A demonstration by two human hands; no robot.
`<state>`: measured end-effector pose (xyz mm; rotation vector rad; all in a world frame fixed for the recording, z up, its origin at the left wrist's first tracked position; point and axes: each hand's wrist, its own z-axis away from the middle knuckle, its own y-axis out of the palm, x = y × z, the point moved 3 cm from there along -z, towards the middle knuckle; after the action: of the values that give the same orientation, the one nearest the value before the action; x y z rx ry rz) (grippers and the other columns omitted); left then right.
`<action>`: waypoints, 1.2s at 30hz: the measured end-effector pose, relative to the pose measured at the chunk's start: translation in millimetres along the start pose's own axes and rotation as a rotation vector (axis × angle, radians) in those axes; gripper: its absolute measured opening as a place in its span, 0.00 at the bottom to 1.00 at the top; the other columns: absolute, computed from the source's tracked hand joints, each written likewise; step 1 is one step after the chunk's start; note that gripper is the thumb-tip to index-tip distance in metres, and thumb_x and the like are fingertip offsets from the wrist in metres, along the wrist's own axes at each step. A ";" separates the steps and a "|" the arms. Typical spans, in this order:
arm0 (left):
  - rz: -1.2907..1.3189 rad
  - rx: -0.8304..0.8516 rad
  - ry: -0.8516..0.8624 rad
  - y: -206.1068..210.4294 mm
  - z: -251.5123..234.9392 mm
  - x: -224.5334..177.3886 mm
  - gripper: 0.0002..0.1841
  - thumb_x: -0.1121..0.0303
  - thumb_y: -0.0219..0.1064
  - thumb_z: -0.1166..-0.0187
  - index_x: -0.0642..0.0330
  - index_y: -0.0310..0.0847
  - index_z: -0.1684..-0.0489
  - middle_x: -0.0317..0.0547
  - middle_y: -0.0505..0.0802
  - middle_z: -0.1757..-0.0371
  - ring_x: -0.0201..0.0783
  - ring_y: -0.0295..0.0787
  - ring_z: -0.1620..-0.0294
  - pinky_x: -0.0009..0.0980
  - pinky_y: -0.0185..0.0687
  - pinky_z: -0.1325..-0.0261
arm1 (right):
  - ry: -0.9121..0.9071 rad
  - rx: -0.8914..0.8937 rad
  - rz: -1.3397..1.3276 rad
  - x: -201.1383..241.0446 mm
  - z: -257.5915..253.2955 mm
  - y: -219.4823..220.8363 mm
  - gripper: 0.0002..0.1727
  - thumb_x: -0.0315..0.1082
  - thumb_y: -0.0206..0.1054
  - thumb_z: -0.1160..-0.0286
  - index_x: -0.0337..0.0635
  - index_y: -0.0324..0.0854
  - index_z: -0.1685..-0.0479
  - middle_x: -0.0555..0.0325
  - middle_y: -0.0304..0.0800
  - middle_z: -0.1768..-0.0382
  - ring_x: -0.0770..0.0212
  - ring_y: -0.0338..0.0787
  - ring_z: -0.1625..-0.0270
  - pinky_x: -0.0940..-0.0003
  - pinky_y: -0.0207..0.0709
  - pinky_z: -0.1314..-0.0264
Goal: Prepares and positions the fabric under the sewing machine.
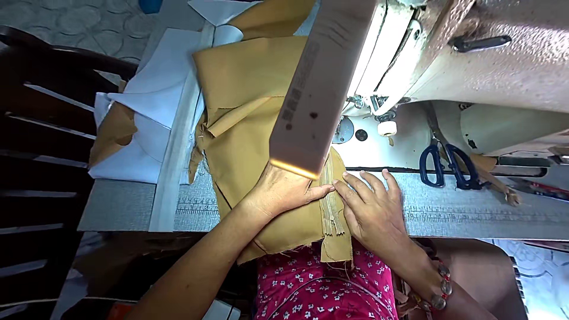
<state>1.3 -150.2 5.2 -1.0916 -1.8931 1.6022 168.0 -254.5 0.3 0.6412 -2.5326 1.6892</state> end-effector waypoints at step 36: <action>0.285 0.009 -0.038 9.9 -61.9 40.3 0.38 0.37 0.66 0.26 0.56 0.80 0.24 0.45 0.87 0.24 0.68 0.59 0.10 0.80 0.22 0.16 | -0.033 0.020 0.088 -36.7 -51.6 4.2 0.20 0.33 0.57 0.23 0.50 0.92 0.41 0.52 0.92 0.36 0.39 0.87 0.31 0.26 0.59 0.22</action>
<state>26.2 -80.0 4.1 -1.3868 -1.8151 1.7907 189.8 -195.5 8.6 0.5720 -2.6064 1.7482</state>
